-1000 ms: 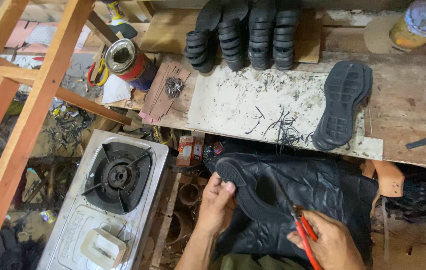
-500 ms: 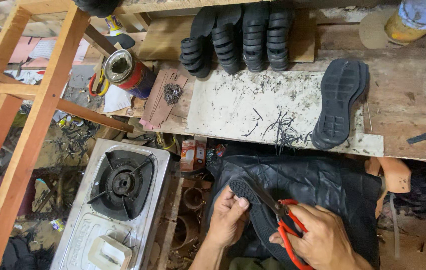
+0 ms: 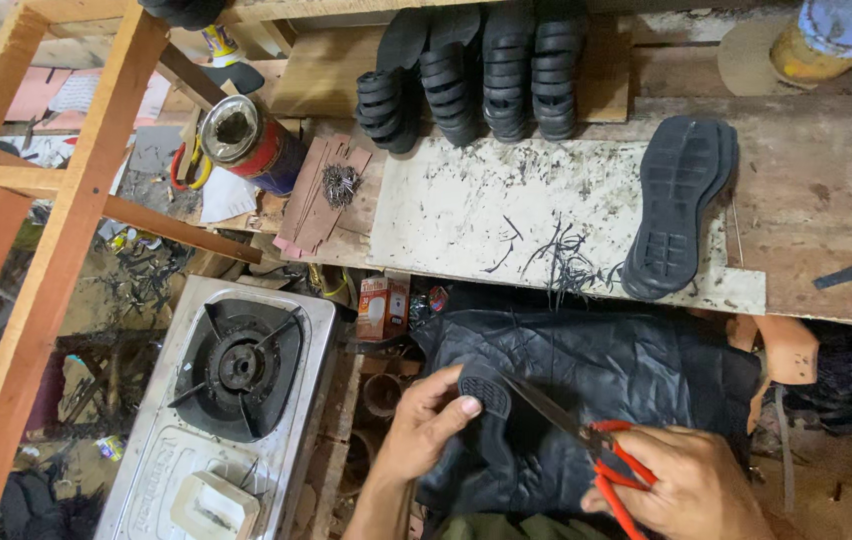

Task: The person holds black rubber shoe soles and trims excess material from their edges using red-handled scissors, working one sole at a time over a black plastic sheet. Trimmed clippings accumulate on the workbench as the person rotates each sole to cut along its contour.

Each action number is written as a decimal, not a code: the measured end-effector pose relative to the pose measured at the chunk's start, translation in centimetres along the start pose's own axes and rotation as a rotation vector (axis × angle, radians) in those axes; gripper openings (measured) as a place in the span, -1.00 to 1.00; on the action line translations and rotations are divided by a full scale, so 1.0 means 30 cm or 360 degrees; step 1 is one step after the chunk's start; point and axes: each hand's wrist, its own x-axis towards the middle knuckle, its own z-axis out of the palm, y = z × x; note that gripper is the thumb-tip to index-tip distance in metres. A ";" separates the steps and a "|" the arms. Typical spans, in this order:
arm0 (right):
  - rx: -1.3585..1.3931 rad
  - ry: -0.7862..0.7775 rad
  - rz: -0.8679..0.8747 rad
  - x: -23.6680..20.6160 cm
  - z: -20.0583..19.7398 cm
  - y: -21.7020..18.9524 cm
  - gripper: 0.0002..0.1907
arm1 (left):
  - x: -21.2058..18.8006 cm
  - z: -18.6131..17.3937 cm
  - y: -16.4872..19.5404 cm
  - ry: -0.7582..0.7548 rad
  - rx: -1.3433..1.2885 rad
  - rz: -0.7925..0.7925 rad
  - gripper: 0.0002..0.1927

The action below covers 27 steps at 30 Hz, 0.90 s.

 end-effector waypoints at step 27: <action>-0.0132 -0.0186 -0.0051 -0.058 -0.040 0.047 -0.31 | -0.024 0.026 0.245 -0.0447 0.1059 0.0343 -0.61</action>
